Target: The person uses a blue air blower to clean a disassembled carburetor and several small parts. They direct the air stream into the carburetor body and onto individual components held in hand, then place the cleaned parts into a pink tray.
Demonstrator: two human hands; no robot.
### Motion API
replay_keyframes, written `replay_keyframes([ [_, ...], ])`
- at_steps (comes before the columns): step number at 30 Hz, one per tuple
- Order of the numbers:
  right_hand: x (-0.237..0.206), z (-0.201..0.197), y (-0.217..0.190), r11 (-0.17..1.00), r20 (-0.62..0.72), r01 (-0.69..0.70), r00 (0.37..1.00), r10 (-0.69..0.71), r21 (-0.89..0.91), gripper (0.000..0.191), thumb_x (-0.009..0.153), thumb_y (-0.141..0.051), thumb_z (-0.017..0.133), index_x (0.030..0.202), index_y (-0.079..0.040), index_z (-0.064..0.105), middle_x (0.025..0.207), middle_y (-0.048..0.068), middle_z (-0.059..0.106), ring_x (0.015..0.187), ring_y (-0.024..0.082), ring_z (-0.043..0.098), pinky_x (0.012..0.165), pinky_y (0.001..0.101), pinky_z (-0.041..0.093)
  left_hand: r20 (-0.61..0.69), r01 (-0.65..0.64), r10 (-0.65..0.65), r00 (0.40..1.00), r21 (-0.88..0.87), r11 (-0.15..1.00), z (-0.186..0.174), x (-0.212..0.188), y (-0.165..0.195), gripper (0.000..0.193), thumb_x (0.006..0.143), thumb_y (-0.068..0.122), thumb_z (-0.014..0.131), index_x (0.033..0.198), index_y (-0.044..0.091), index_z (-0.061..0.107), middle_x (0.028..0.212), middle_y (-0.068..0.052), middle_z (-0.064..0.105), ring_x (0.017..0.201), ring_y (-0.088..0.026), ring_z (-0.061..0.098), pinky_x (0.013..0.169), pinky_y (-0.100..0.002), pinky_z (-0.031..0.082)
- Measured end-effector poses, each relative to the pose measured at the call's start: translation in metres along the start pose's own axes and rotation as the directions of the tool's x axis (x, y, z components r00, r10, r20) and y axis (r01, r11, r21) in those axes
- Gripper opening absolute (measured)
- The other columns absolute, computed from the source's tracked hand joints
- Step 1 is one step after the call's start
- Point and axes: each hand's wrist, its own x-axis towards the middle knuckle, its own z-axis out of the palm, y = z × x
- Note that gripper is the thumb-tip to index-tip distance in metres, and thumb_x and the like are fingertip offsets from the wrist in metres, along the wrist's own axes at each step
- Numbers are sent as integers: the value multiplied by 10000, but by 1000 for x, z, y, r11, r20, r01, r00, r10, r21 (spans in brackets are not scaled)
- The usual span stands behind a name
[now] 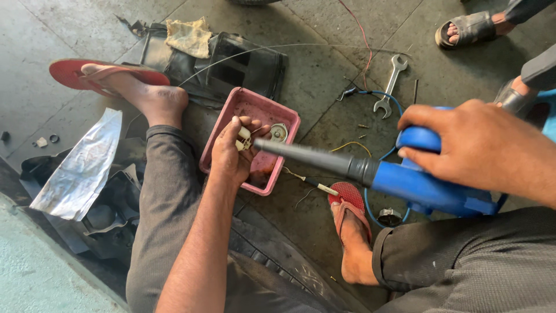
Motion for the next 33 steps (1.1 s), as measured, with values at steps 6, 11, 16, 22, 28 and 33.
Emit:
replay_keyframes([
  [6, 0, -1, -4, 998, 53, -30, 998, 27, 49, 376, 840, -413, 748, 1172, -240, 717, 699, 97, 788, 609, 274, 782, 627, 365, 631, -102, -2, 5, 995, 34, 999, 1, 2, -2, 219, 1052, 282, 520, 1034, 87, 617, 881, -56, 626, 761, -171, 603, 705, -365, 550],
  [11, 0, -2, -5, 998, 15, -64, 998, 64, 2, 367, 875, -419, 721, 1191, -234, 706, 686, 102, 778, 599, 248, 779, 613, 334, 636, -56, -68, 88, 995, 297, 953, 1, 4, -2, 218, 1015, 198, 434, 1077, 106, 621, 912, -15, 590, 749, -125, 536, 646, -294, 471],
  [16, -1, -3, -6, 994, 63, -67, 996, 62, 85, 369, 830, -405, 741, 1161, -243, 719, 675, 93, 787, 551, 257, 780, 585, 349, 634, -49, -102, 123, 991, 317, 943, 0, 9, -3, 207, 1021, 158, 458, 1129, 94, 623, 951, -1, 582, 797, -80, 541, 690, -246, 494],
  [22, -1, -3, -4, 998, -1, -56, 998, 56, 4, 358, 873, -410, 726, 1181, -227, 714, 677, 104, 774, 583, 246, 769, 588, 333, 621, -100, -80, 114, 988, 294, 952, -3, 10, -9, 264, 1058, 353, 538, 1023, 108, 631, 807, 0, 555, 549, -94, 476, 453, -260, 397],
  [28, 2, -2, 2, 996, 38, -39, 999, 36, 76, 352, 849, -420, 761, 1138, -225, 712, 657, 102, 778, 561, 255, 777, 575, 354, 626, -87, -83, 105, 991, 235, 968, -3, 9, -8, 306, 1065, 402, 649, 998, 103, 662, 733, 3, 542, 563, -95, 477, 464, -249, 392],
  [33, 1, 2, 4, 999, 17, -40, 999, 40, 20, 330, 861, -394, 738, 1147, -230, 722, 666, 97, 779, 570, 248, 774, 576, 341, 624, -62, -97, 115, 991, 236, 967, -5, 12, -2, 209, 937, 266, 664, 1082, 116, 669, 861, 10, 653, 735, -138, 660, 689, -314, 605],
])
